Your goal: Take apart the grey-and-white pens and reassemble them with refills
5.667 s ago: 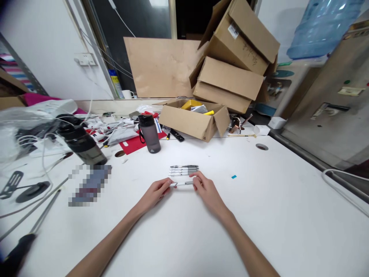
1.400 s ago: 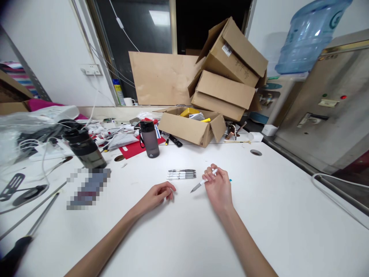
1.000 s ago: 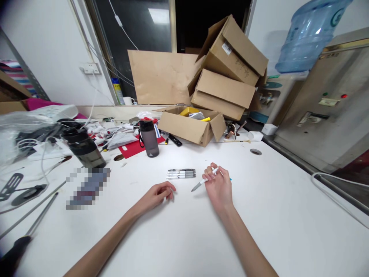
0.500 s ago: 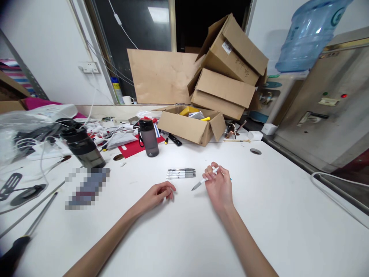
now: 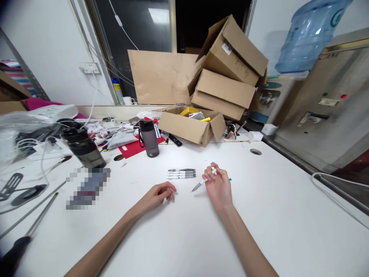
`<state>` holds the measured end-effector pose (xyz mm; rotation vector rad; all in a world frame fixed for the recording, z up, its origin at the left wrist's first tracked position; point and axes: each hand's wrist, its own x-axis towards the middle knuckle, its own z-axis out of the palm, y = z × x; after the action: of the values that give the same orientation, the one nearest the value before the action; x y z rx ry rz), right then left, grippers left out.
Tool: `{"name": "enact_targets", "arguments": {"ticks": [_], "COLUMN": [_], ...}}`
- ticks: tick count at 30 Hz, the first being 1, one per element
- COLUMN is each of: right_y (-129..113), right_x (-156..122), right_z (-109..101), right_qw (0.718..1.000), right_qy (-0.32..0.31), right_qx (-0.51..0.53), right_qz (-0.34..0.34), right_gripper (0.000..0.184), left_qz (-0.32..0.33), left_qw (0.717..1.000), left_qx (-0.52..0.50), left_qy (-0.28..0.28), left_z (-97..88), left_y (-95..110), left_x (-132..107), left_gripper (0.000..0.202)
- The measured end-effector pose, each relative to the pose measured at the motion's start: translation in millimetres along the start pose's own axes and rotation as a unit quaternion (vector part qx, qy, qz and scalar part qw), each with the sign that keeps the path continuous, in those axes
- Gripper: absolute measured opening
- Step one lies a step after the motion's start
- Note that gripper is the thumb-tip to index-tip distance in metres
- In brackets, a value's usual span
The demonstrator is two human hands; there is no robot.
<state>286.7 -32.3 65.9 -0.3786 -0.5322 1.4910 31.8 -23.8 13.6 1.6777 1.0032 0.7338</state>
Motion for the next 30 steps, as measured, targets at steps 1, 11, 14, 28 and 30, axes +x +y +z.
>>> {"name": "enact_targets", "arguments": {"ticks": [1,11,14,28,30], "right_y": [0.2,0.1,0.4,12.9,17.2], "right_x": [0.2,0.3,0.5,-6.4,-8.8], "right_z": [-0.5,-1.2,-1.4,-4.2,-5.2], "right_qw": [1.000,1.000,1.000,0.924,0.874], "right_qy": [-0.001,-0.008,-0.013,-0.118,-0.150], "right_qx": [-0.002,0.022,0.024,-0.362,-0.463], "right_qz": [-0.001,0.006,0.003,-0.021,-0.017], "right_gripper": [0.006,0.002,0.006,0.014,0.017], "left_qz": [0.001,0.004,0.006,0.009,0.014], "left_qw": [1.000,1.000,1.000,1.000,0.999], "left_qx": [0.000,0.000,-0.003,-0.021,-0.034], "left_qy": [-0.001,-0.003,-0.004,0.006,0.012], "left_z": [0.0,-0.1,0.1,-0.4,-0.1], "left_y": [-0.3,-1.1,-0.8,1.6,2.3], "left_x": [0.2,0.5,0.1,0.9,1.0], "left_gripper": [0.032,0.031,0.029,0.030,0.030]}}
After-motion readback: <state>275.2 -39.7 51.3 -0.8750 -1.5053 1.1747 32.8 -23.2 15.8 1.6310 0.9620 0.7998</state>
